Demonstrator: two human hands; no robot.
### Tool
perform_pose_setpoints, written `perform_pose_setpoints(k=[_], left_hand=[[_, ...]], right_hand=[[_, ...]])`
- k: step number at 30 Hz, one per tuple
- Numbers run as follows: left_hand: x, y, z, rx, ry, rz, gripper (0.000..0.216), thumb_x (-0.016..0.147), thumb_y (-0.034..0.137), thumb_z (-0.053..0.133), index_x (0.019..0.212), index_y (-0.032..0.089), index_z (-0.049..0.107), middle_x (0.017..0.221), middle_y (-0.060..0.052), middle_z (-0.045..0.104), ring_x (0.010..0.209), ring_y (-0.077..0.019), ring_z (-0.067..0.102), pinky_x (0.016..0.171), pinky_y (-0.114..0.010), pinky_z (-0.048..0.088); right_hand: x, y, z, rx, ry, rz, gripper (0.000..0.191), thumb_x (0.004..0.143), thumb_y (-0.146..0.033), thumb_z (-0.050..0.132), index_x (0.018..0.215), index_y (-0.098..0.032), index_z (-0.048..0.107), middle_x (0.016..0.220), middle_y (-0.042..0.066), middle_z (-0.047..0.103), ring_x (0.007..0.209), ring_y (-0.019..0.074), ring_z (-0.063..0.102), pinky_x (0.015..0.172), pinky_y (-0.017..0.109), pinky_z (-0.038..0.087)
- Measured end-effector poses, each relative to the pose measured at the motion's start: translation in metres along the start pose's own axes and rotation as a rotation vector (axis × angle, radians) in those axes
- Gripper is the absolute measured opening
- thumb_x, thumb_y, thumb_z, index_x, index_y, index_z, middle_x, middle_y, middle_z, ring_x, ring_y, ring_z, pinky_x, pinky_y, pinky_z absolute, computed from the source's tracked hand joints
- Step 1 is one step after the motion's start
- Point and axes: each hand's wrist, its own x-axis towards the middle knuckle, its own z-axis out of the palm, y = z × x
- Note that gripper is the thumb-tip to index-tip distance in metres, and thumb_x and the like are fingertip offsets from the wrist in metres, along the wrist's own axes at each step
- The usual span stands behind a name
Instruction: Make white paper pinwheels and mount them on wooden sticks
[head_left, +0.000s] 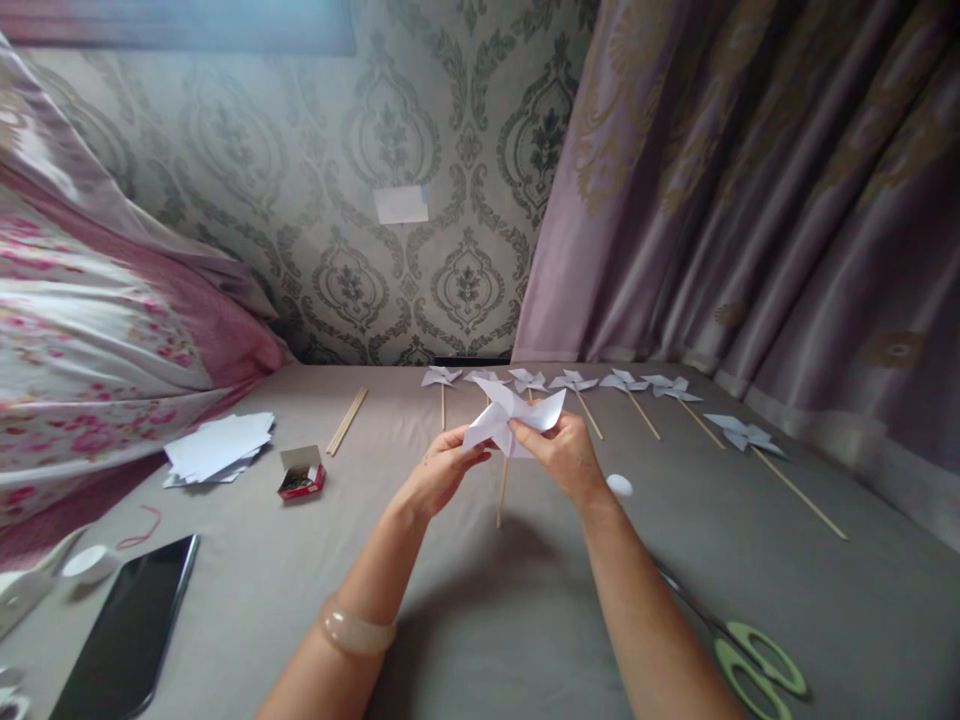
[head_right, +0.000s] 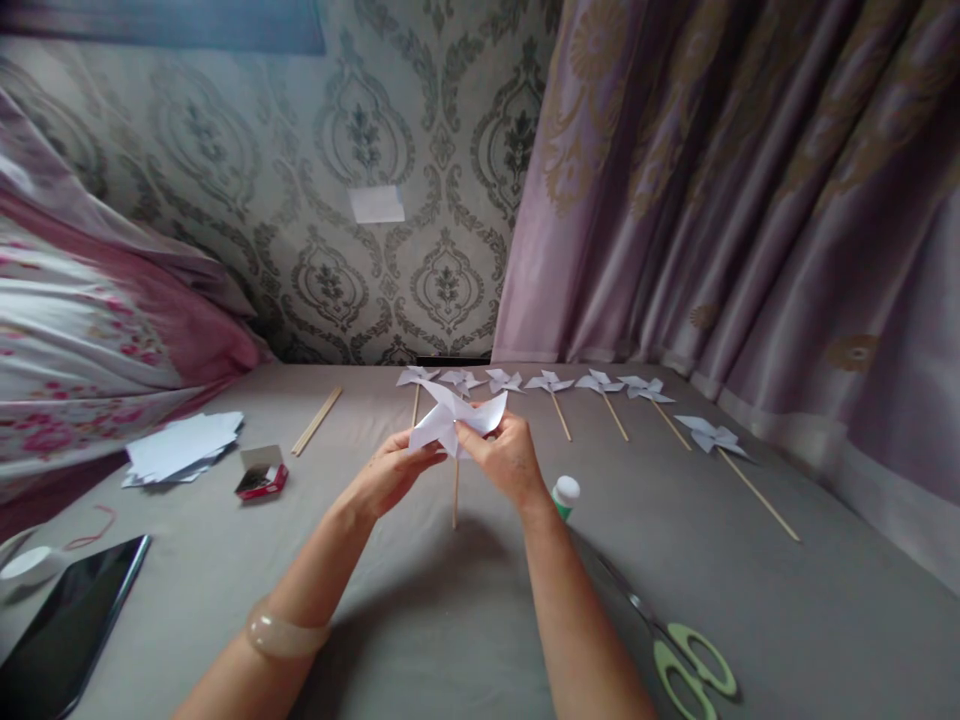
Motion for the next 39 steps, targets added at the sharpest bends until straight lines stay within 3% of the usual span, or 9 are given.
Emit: perform_pose_setpoints(k=[3,6,8,11,15,19,29,39], left_hand=[[0.001,0.011,-0.007,-0.070,0.082,0.036,0.027,0.060,0.023,0.070,0.086,0.016,0.075,0.090,-0.007,0.072,0.089,-0.0194,0.061,0.082,-0.029,0.044],[-0.004,0.026,-0.008,-0.066,0.132,0.159,0.027,0.072,0.032,0.063,0.093,0.018,0.074,0.098,-0.007,0.072,0.099,-0.0214,0.061,0.086,-0.031,0.043],[-0.010,0.035,-0.005,0.078,0.110,0.261,0.028,0.077,0.036,0.064,0.097,0.019,0.073,0.105,-0.007,0.071,0.105,-0.0215,0.059,0.092,-0.031,0.040],[-0.019,0.043,0.003,0.332,0.083,0.332,0.031,0.072,0.033,0.074,0.099,0.019,0.072,0.106,-0.006,0.070,0.106,-0.0211,0.058,0.096,-0.031,0.036],[-0.024,0.043,0.011,0.457,0.081,0.336,0.029,0.067,0.032,0.078,0.092,0.017,0.073,0.093,-0.006,0.069,0.095,-0.0208,0.058,0.088,-0.030,0.041],[-0.024,0.041,0.013,0.405,0.038,0.343,0.025,0.069,0.031,0.077,0.089,0.017,0.074,0.086,-0.005,0.069,0.085,-0.0182,0.058,0.080,-0.027,0.044],[-0.022,0.036,0.013,0.373,-0.034,0.311,0.027,0.070,0.033,0.077,0.090,0.016,0.075,0.086,-0.006,0.072,0.080,-0.0178,0.061,0.077,-0.027,0.047],[-0.021,0.031,0.017,0.307,-0.065,0.279,0.029,0.070,0.036,0.077,0.087,0.013,0.075,0.083,-0.005,0.072,0.074,-0.0155,0.060,0.074,-0.026,0.046]], right_hand=[[0.000,0.000,-0.001,-0.023,0.005,-0.019,0.030,0.064,-0.035,0.073,0.085,-0.014,0.069,0.079,0.008,0.074,0.072,0.0235,0.068,0.063,0.031,0.053],[-0.001,0.000,-0.001,-0.022,-0.016,-0.029,0.029,0.065,-0.034,0.072,0.086,-0.015,0.068,0.080,0.007,0.073,0.071,0.0222,0.067,0.062,0.030,0.053],[-0.002,-0.001,-0.001,-0.038,-0.036,-0.054,0.026,0.066,-0.033,0.071,0.086,-0.016,0.067,0.079,0.005,0.072,0.071,0.0211,0.067,0.063,0.030,0.052],[-0.005,-0.005,-0.001,-0.087,-0.066,-0.108,0.021,0.069,-0.031,0.070,0.085,-0.018,0.067,0.077,0.003,0.071,0.070,0.0194,0.065,0.065,0.029,0.051],[-0.010,-0.013,-0.003,-0.159,-0.115,-0.182,0.016,0.072,-0.028,0.069,0.084,-0.019,0.065,0.075,0.002,0.068,0.067,0.0176,0.062,0.063,0.028,0.048],[-0.013,-0.020,-0.005,-0.215,-0.176,-0.242,0.011,0.075,-0.026,0.067,0.083,-0.020,0.065,0.080,0.002,0.068,0.074,0.0179,0.062,0.067,0.028,0.047],[-0.013,-0.022,-0.008,-0.230,-0.175,-0.207,0.011,0.074,-0.027,0.067,0.081,-0.019,0.064,0.072,0.000,0.065,0.065,0.0154,0.059,0.061,0.027,0.045],[-0.009,-0.019,-0.012,-0.201,-0.189,-0.151,0.016,0.073,-0.031,0.070,0.082,-0.018,0.066,0.074,0.002,0.068,0.069,0.0170,0.061,0.066,0.029,0.048]])
